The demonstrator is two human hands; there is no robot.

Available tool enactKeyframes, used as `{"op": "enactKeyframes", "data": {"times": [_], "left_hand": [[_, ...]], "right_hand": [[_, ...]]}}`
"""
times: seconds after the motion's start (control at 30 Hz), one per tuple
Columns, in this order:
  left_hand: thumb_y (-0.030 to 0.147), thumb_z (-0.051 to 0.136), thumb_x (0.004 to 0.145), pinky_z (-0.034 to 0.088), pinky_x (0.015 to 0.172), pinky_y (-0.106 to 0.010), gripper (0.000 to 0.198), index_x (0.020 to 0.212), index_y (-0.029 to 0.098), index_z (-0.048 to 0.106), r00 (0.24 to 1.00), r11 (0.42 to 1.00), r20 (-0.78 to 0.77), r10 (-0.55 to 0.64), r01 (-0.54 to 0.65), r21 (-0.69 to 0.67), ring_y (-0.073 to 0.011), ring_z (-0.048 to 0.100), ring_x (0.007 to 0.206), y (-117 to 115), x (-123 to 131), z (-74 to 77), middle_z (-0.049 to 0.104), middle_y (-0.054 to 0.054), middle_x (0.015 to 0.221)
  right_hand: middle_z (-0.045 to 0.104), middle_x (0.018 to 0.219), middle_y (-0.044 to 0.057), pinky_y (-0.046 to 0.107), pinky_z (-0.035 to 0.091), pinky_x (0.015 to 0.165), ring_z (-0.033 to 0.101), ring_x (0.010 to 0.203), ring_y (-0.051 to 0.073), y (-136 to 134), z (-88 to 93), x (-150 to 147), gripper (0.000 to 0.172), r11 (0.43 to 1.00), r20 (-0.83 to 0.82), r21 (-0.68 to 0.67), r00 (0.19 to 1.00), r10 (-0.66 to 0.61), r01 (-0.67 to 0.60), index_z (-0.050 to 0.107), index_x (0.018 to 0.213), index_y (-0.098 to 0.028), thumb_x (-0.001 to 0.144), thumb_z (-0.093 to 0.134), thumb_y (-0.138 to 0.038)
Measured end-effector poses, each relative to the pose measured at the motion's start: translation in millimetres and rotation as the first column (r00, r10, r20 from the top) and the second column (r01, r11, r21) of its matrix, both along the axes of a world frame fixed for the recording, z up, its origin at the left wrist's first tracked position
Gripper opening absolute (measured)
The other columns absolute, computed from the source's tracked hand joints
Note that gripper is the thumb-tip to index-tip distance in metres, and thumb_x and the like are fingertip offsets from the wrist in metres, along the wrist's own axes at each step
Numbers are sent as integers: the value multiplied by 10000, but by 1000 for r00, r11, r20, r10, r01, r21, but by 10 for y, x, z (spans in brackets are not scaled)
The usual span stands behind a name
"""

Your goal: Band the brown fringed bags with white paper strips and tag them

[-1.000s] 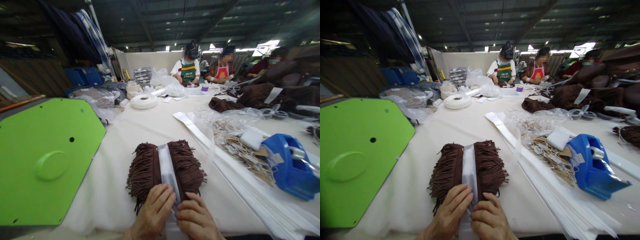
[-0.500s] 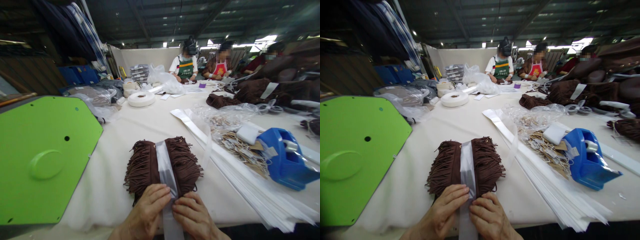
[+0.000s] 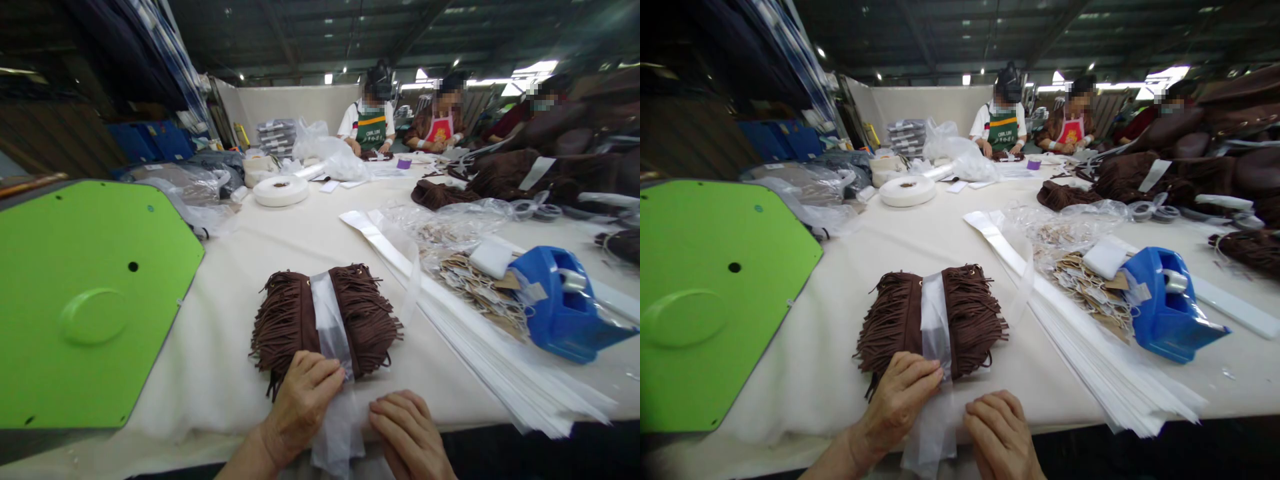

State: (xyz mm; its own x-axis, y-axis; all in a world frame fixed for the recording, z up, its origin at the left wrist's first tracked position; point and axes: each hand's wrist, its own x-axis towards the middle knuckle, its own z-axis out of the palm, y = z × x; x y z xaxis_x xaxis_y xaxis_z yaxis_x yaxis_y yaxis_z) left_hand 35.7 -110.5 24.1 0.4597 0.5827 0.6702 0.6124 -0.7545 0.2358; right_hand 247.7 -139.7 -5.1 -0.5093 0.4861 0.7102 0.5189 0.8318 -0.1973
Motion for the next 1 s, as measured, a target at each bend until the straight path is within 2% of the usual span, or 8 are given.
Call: {"op": "enactKeyframes", "data": {"times": [0.2, 0.4, 0.67, 1.0], "left_hand": [[117, 518, 851, 379, 735, -295, 139, 957, 129, 608, 1000, 1000, -10, 8, -8, -5, -151, 502, 832, -17, 1, -5, 645, -38, 903], [130, 459, 879, 388, 745, -316, 175, 976, 117, 604, 998, 998, -52, 39, -36, 52, -167, 505, 849, -10, -1, -67, 647, -56, 920], [115, 378, 901, 396, 726, -322, 228, 939, 101, 602, 980, 980, -164, 110, -79, 184, -167, 523, 839, -5, 36, -71, 642, -75, 900], [87, 357, 890, 374, 760, -353, 246, 958, 69, 593, 955, 967, -268, 124, -56, 248, -183, 515, 829, 8, 23, -51, 619, -98, 927]], "right_hand": [[671, 816, 59, 325, 433, 773, 591, 808, 162, -98, -13, -154, 217, 1000, -4, 6, 1000, 13, -13, 618, 926, -153, 855, 425, -84], [628, 729, 46, 314, 404, 686, 549, 740, 151, -93, -80, -309, 242, 997, -147, -31, 987, 61, -66, 610, 825, -138, 916, 385, -136], [589, 715, 56, 325, 395, 698, 536, 731, 156, -128, -53, -354, 247, 989, -215, -89, 972, 93, -114, 582, 791, -126, 914, 368, -116], [587, 710, 52, 311, 392, 672, 519, 736, 151, -180, -82, -342, 254, 984, -223, -88, 966, 133, -155, 559, 769, -130, 922, 358, -112]]}}
